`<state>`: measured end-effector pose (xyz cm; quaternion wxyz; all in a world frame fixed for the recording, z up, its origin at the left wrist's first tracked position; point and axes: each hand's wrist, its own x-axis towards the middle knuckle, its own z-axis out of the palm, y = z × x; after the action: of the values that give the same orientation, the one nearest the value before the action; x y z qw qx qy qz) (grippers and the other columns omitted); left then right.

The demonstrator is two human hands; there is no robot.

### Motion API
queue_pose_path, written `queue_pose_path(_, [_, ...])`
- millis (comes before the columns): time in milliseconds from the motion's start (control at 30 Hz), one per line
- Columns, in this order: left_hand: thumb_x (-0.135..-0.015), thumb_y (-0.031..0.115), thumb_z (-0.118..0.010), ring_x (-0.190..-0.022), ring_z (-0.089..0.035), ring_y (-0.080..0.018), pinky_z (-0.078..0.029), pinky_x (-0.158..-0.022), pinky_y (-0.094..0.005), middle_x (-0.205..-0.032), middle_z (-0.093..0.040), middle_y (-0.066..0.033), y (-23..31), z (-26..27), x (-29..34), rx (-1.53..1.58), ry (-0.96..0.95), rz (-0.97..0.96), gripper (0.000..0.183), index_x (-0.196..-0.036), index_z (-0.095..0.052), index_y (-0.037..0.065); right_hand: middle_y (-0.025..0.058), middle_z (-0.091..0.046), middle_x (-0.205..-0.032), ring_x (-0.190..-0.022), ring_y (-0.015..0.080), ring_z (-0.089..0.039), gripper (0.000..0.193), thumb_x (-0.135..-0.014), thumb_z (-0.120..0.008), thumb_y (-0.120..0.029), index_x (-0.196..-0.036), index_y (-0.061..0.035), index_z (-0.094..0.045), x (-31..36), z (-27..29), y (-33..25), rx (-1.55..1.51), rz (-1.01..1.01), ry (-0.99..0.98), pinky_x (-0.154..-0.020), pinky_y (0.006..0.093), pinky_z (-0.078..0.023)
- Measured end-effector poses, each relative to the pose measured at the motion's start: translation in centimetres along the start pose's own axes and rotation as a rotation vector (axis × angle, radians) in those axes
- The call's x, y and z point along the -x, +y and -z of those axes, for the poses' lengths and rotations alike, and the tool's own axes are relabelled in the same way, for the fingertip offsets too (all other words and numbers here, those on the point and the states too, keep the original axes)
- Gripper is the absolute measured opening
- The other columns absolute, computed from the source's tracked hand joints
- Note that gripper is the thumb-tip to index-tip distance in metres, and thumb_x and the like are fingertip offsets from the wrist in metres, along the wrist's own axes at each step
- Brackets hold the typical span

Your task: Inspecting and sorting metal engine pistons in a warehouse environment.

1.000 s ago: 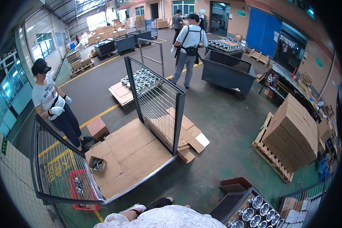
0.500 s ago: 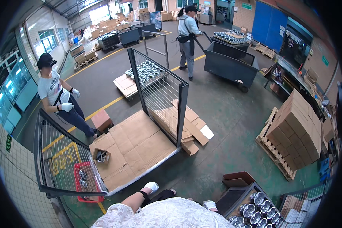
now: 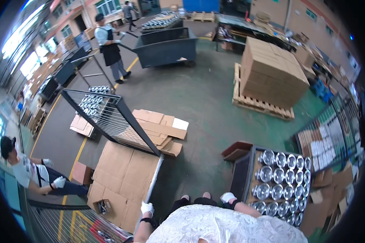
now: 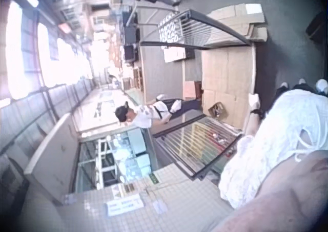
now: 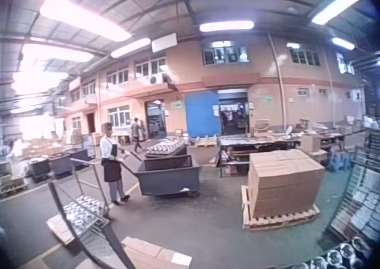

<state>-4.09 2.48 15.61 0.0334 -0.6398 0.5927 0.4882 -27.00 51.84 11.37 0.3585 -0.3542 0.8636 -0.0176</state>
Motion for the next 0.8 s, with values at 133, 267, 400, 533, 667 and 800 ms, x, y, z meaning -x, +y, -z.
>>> queue_pose_path(133, [-0.091, 0.033, -0.045, -0.047, -0.052, -0.0278, -0.041, -0.041, -0.0453, -0.05, -0.042, -0.0049, 3.2, 3.0, -6.9, 0.25, -0.152, 0.143, 0.026, -0.084, -0.059, 0.013, 0.0112, -0.07, -0.096, -0.087, 0.0322, -0.067, 0.025, -0.081, -0.053, -0.028, -0.09, -0.0169, -0.073, -0.1, 0.3, -0.4, -0.089, -0.083, 0.017, -0.072, 0.0433, -0.054])
queue_pose_path(267, [-0.083, 0.024, -0.06, -0.088, -0.066, -0.0381, -0.053, -0.076, -0.0449, -0.096, -0.068, -0.022, 7.0, 5.6, -11.9, -0.858, 0.013, -0.669, 0.056, -0.13, -0.047, -0.002, 0.011, -0.071, -0.092, -0.088, 0.0313, -0.067, 0.025, -0.083, -0.052, -0.026, -0.087, -0.0146, -0.074, -0.1, 4.1, -1.1, -0.015, -0.073, 0.068, -0.075, 0.0401, -0.054])
queue_pose_path(400, [-0.088, 0.009, -0.054, -0.053, -0.054, -0.0211, -0.049, -0.05, -0.0373, -0.07, -0.058, -0.0092, 16.0, 3.5, -10.9, -0.386, 0.003, -0.364, 0.065, -0.147, -0.031, 0.021, 0.0101, -0.071, -0.089, -0.084, 0.0328, -0.067, 0.019, -0.076, -0.057, -0.025, -0.078, -0.0139, -0.072, 0.7, 3.2, 0.6, 0.008, -0.006, 0.114, -0.07, 0.0443, -0.054])
queue_pose_path(533, [-0.089, 0.018, -0.055, -0.06, -0.06, -0.0268, -0.051, -0.057, -0.0443, -0.079, -0.062, -0.0136, 16.4, 10.1, -12.7, -0.411, 0.038, -0.241, 0.062, -0.146, -0.029, 0.018, 0.0112, -0.07, -0.089, -0.08, 0.0335, -0.067, 0.017, -0.074, -0.058, -0.026, -0.08, -0.0185, -0.072, -1.1, 2.7, 2.3, -0.019, 0.145, 0.064, -0.065, 0.0461, -0.052])
queue_pose_path(667, [-0.074, 0.025, -0.066, -0.091, -0.069, -0.0303, -0.056, -0.077, -0.0385, -0.1, -0.071, -0.0126, 14.0, 0.6, -4.3, -1.447, -0.296, -0.705, 0.02, -0.086, -0.075, 0.012, 0.0104, -0.07, -0.088, -0.08, 0.0341, -0.066, 0.018, -0.078, -0.056, -0.026, -0.083, -0.0168, -0.071, 4.0, -0.3, 2.8, -0.386, -0.223, 0.031, -0.066, 0.0453, -0.051])
queue_pose_path(800, [-0.071, 0.03, -0.07, -0.09, -0.069, -0.0269, -0.057, -0.072, -0.0377, -0.095, -0.072, -0.01, 3.5, -4.5, -3.1, -1.661, -0.509, -0.964, 0.024, -0.091, -0.075, 0.017, 0.0116, -0.071, -0.09, -0.08, 0.0328, -0.067, 0.028, -0.086, -0.051, -0.032, -0.087, -0.0136, -0.072, 4.2, 1.6, 0.3, -0.327, -0.18, 0.15, -0.066, 0.044, -0.051])
